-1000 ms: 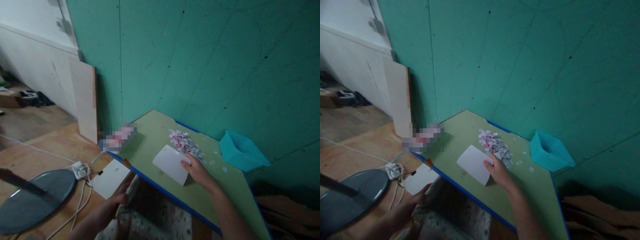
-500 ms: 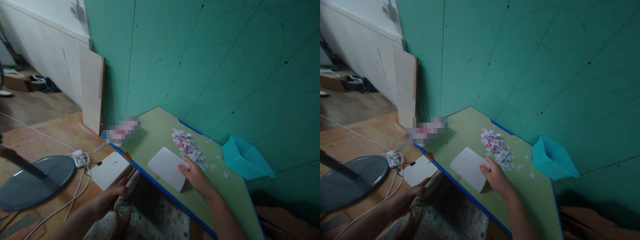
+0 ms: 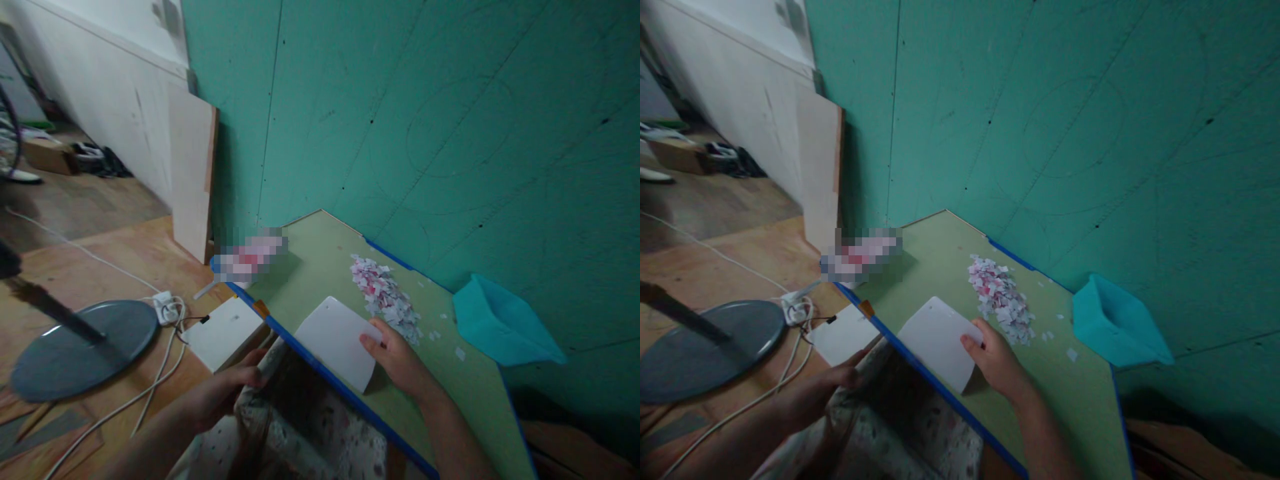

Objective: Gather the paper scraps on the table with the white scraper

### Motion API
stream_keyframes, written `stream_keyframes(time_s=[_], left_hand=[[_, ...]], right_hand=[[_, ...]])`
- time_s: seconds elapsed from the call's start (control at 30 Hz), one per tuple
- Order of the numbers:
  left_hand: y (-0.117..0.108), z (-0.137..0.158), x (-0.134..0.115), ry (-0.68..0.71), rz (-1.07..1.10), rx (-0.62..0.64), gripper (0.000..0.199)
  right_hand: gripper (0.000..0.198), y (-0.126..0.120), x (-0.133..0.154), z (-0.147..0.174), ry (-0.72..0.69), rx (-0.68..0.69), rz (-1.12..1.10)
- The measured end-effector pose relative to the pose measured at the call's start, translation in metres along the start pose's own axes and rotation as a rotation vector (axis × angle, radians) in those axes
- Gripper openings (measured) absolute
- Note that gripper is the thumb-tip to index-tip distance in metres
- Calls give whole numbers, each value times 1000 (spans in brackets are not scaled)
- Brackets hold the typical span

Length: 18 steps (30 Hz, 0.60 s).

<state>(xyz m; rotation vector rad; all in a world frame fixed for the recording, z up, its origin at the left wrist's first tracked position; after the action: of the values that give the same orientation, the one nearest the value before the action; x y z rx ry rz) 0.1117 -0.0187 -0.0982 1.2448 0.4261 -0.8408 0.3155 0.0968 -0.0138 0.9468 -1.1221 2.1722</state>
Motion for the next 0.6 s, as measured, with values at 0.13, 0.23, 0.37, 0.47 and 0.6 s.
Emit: stream_keyframes(time_s=[0.13, 0.23, 0.37, 0.47, 0.6], left_hand=[[-3, -3, 4, -11, -88, 62, 57], [-5, -3, 5, -29, -113, 53, 59], [-5, -3, 5, -11, -91, 65, 61], [-5, -3, 6, -21, -80, 60, 63], [-1, -3, 4, 9, -31, 92, 65]], right_hand=[[26, 3, 3, 4, 2, 38, -39], [25, 4, 4, 6, 10, 56, -54], [25, 5, 5, 8, 9, 79, -52], [25, 6, 6, 11, 12, 97, -44], [25, 10, 8, 16, 21, 142, 8]])
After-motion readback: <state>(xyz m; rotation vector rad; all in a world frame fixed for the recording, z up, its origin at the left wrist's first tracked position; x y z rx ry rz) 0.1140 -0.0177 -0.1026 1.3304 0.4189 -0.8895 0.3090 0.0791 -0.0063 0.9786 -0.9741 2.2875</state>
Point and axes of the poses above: each hand's wrist, its own z-axis away from the middle knuckle, its own y-axis out of the palm, x = y × z, the point moved 7 cm from there along -z, towards the middle knuckle, and after that the axes turned 15 degrees about y, right-handed, at the moved point
